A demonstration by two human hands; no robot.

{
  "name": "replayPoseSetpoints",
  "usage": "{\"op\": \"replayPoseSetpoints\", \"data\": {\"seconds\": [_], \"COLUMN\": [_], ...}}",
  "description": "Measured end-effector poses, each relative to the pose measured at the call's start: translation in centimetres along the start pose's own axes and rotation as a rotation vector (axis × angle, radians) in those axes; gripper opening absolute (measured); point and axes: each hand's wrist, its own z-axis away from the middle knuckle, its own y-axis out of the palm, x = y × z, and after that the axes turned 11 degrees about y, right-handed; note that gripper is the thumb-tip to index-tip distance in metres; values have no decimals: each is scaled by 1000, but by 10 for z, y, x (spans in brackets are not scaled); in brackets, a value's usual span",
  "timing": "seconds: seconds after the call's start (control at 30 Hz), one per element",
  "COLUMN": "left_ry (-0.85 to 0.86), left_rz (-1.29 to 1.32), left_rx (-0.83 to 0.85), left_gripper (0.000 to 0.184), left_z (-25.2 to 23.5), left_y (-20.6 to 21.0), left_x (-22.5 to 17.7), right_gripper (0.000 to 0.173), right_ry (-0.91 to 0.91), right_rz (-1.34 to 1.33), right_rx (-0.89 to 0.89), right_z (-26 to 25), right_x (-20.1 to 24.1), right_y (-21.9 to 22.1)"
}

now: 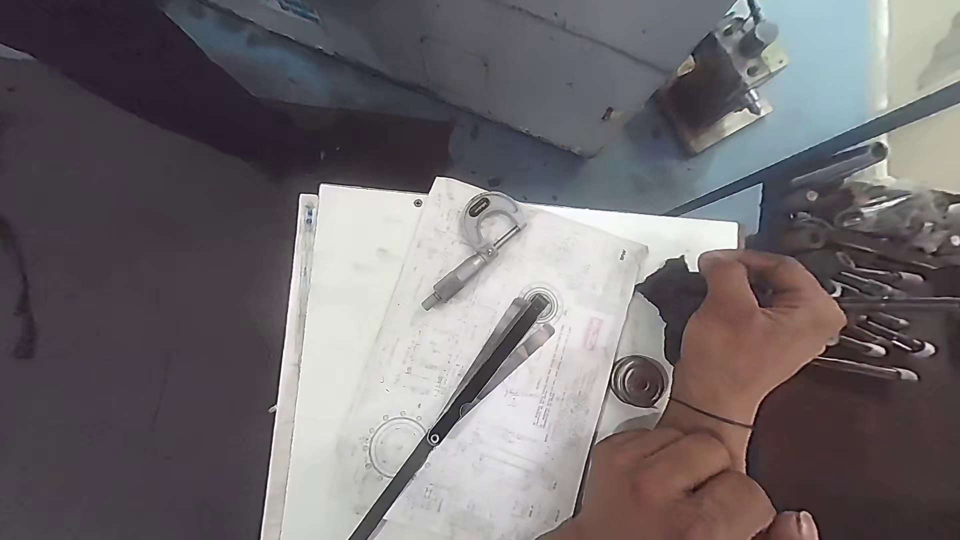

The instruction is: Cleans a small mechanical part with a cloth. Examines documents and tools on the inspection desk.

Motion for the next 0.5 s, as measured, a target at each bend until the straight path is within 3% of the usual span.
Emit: {"op": "replayPoseSetpoints", "data": {"seconds": [0.2, 0.4, 0.47, 0.5], "left_ry": [15, 10, 13, 14], "left_rz": [-4, 0, -1, -2], "left_rx": [6, 10, 9, 10], "left_gripper": [33, 32, 33, 33], "left_z": [0, 0, 0, -1], "left_y": [0, -1, -1, -2], "left_x": [1, 1, 1, 0], "right_gripper": [4, 5, 10, 13], "right_ry": [64, -67, -44, 150], "right_rz": [-77, -68, 36, 241], "right_rx": [82, 46, 55, 207], "right_z": [5, 4, -3, -11], "right_x": [-11, -11, 33, 83], "right_y": [-5, -2, -3, -15]}}
